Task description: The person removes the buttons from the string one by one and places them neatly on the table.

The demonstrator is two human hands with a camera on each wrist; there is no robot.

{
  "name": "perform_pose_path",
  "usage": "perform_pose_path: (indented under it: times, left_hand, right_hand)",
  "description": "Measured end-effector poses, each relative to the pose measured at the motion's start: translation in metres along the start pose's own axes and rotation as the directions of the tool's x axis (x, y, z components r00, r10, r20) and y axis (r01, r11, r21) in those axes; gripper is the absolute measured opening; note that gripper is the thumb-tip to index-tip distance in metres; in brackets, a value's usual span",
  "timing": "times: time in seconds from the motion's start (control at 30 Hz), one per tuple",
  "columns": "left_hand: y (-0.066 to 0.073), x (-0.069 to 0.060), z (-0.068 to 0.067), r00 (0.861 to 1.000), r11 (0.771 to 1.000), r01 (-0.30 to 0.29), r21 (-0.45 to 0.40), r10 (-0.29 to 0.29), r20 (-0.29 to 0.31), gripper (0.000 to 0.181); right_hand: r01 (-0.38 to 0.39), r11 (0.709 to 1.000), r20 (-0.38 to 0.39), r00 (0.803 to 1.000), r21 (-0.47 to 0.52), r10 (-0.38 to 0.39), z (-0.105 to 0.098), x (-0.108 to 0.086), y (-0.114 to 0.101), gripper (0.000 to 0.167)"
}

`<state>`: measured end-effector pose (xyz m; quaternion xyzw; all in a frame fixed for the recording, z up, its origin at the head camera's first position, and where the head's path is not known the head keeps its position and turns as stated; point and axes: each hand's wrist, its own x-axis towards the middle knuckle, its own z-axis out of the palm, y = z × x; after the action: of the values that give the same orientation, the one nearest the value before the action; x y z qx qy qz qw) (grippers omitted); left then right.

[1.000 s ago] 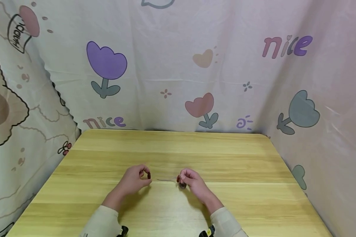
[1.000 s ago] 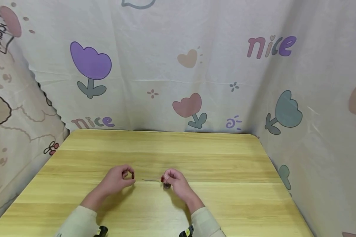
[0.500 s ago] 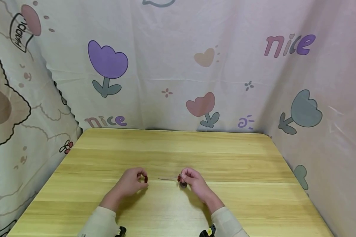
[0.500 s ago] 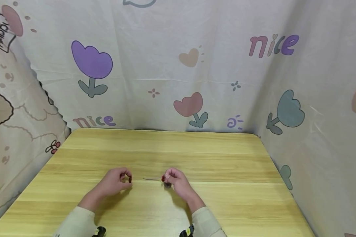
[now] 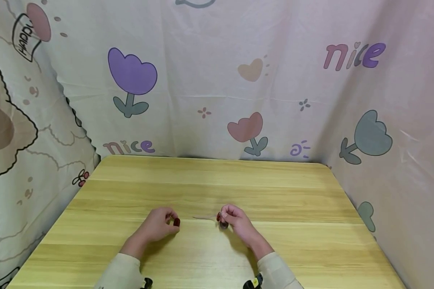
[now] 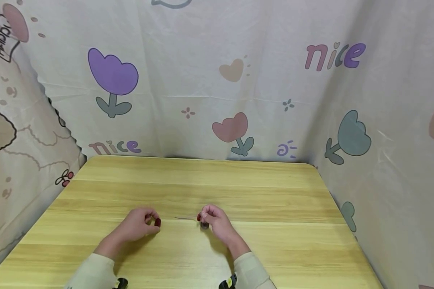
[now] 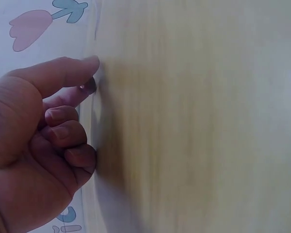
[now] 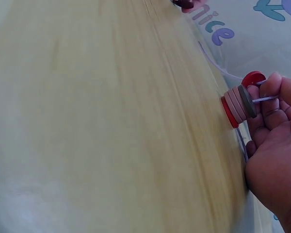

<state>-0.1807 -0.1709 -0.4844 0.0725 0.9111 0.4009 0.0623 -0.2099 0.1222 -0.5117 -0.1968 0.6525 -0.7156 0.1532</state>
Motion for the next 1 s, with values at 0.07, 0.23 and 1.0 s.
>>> perform_pose_path:
  times: [0.07,0.23,1.0]
  left_hand:
    - [-0.001,-0.001,0.0,1.0,1.0,0.006,-0.006,-0.006,0.0,0.021]
    - [-0.006,-0.001,0.001,1.0,1.0,0.006,-0.021,-0.007,-0.007,0.02]
    - [-0.011,-0.002,-0.002,0.999,0.995,0.031,-0.1,-0.034,-0.032,0.026]
  right_hand:
    - [0.0,1.0,-0.001,1.0,-0.004,0.0,0.0,0.0,0.0,0.027]
    - [-0.001,1.0,-0.001,1.0,0.004,0.001,0.0,0.0,0.001,0.027]
    - [0.002,1.0,-0.003,1.0,0.016,-0.002,0.0,-0.001,0.0,0.028]
